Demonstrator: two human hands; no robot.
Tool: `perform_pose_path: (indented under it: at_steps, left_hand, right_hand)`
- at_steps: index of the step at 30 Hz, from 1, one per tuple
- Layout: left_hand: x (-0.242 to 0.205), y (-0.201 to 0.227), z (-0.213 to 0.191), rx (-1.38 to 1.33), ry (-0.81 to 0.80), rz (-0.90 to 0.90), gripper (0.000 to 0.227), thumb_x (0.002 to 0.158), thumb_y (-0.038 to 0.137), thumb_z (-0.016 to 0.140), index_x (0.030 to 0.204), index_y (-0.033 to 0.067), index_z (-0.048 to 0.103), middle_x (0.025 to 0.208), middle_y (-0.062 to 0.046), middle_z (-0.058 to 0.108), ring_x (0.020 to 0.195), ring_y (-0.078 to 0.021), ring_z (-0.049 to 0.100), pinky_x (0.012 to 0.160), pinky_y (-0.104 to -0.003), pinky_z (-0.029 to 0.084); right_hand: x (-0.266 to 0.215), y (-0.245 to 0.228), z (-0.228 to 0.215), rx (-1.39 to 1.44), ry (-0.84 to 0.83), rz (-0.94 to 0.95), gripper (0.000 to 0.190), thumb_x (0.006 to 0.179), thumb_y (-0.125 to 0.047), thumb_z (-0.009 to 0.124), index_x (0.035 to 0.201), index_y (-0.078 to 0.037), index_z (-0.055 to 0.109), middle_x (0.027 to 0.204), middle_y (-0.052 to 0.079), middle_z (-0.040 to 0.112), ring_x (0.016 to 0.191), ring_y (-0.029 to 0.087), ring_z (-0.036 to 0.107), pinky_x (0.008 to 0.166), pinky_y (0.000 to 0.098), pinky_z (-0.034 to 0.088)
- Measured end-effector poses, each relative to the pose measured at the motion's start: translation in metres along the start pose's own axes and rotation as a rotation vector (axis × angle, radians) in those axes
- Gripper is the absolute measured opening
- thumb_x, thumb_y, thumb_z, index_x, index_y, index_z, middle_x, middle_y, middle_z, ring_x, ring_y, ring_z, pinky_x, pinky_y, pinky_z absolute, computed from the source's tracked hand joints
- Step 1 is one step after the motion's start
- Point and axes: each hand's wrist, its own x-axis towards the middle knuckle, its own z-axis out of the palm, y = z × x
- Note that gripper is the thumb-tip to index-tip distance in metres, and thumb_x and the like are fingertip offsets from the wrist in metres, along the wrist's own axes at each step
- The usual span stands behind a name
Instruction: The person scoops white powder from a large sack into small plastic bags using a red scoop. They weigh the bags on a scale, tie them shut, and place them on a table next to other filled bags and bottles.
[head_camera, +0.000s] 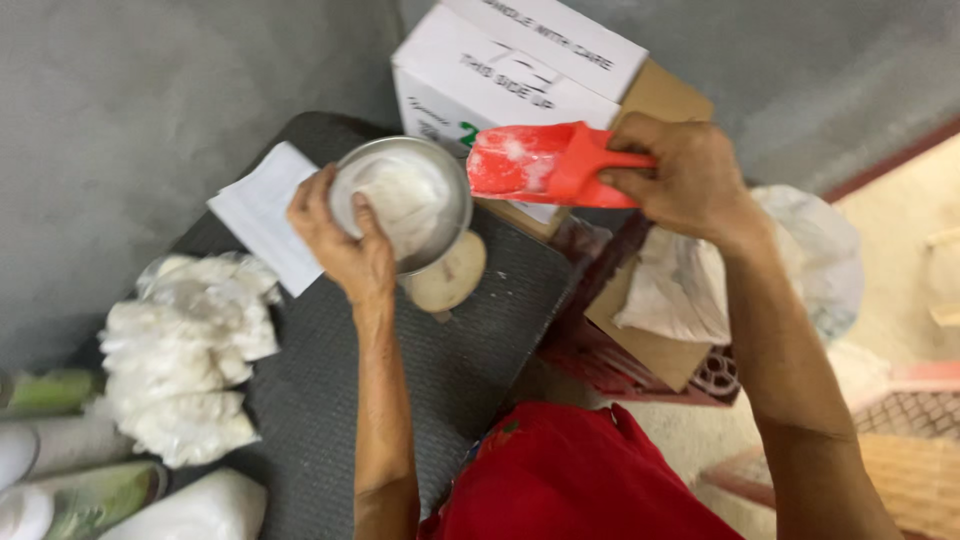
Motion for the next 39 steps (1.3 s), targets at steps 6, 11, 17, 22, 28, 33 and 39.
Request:
perform_pose_path:
  at_steps: [6,11,17,22,28,33,39]
  left_hand:
    - [-0.035,0.044,0.031,-0.114,-0.021,0.015,0.028,0.108,0.014,0.061,0.134,0.0053,0.063,0.135,-0.015,0.057,0.135,-0.0309,0.053,0.117,-0.045,0.047]
    - [-0.113,0.092,0.102,-0.247,-0.332,0.025,0.028,0.103,0.014,0.063,0.13,0.0056,0.064,0.127,-0.013,0.064,0.123,-0.0297,0.06,0.11,-0.043,0.048]
    - [-0.229,0.14,0.18,-0.342,-0.846,-0.361,0.058,0.097,0.027,0.07,0.146,0.0074,0.047,0.137,-0.017,0.05,0.119,-0.0301,0.056,0.098,-0.045,0.051]
    - [-0.303,0.171,0.21,-0.421,-0.909,-0.577,0.085,0.09,0.031,0.072,0.155,0.0036,0.024,0.145,-0.023,0.039,0.122,-0.0342,0.056,0.099,-0.046,0.053]
    - [-0.326,0.186,0.225,-0.425,-0.804,-0.514,0.096,0.082,0.012,0.075,0.156,0.0011,0.015,0.139,-0.03,0.052,0.125,-0.041,0.059,0.106,-0.047,0.047]
    - [-0.324,0.205,0.215,-0.181,-0.983,-0.672,0.094,0.081,0.01,0.062,0.161,0.0123,0.013,0.114,-0.026,0.069,0.102,-0.0401,0.069,0.094,-0.044,0.053]
    - [-0.339,0.219,0.213,-0.141,-0.944,-0.747,0.093,0.081,0.012,0.06,0.161,0.0141,0.013,0.103,-0.029,0.071,0.092,-0.0432,0.071,0.087,-0.047,0.054]
  right_hand:
    - [-0.118,0.086,-0.083,-0.051,0.024,0.446,0.03,0.091,-0.021,0.086,0.108,-0.002,0.071,0.08,0.012,0.07,0.069,0.019,0.063,0.061,0.0341,0.05]
    - [-0.223,0.163,-0.107,0.13,-0.053,0.886,0.034,0.079,-0.028,0.082,0.107,-0.01,0.074,0.084,0.009,0.077,0.075,0.017,0.071,0.066,0.0343,0.058]
    - [-0.302,0.251,-0.039,-0.476,-0.289,0.785,0.044,0.083,-0.049,0.08,0.114,-0.019,0.072,0.092,0.009,0.077,0.082,0.029,0.073,0.083,0.0468,0.053]
    - [-0.313,0.297,0.027,-0.587,-0.176,0.614,0.014,0.091,-0.021,0.069,0.105,-0.018,0.068,0.096,0.005,0.076,0.079,0.023,0.071,0.089,0.0467,0.038]
    - [-0.299,0.341,0.059,-0.673,-0.069,0.308,0.015,0.088,-0.008,0.066,0.098,-0.018,0.066,0.089,0.004,0.071,0.083,0.024,0.069,0.088,0.0468,0.036]
    - [-0.288,0.364,0.073,-0.661,-0.073,0.214,0.018,0.085,-0.007,0.064,0.098,-0.019,0.067,0.086,0.003,0.07,0.08,0.024,0.069,0.088,0.0476,0.036]
    - [-0.296,0.379,0.064,-0.518,-0.091,0.078,0.029,0.087,-0.004,0.065,0.11,-0.021,0.07,0.09,0.003,0.07,0.08,0.022,0.068,0.093,0.0471,0.035]
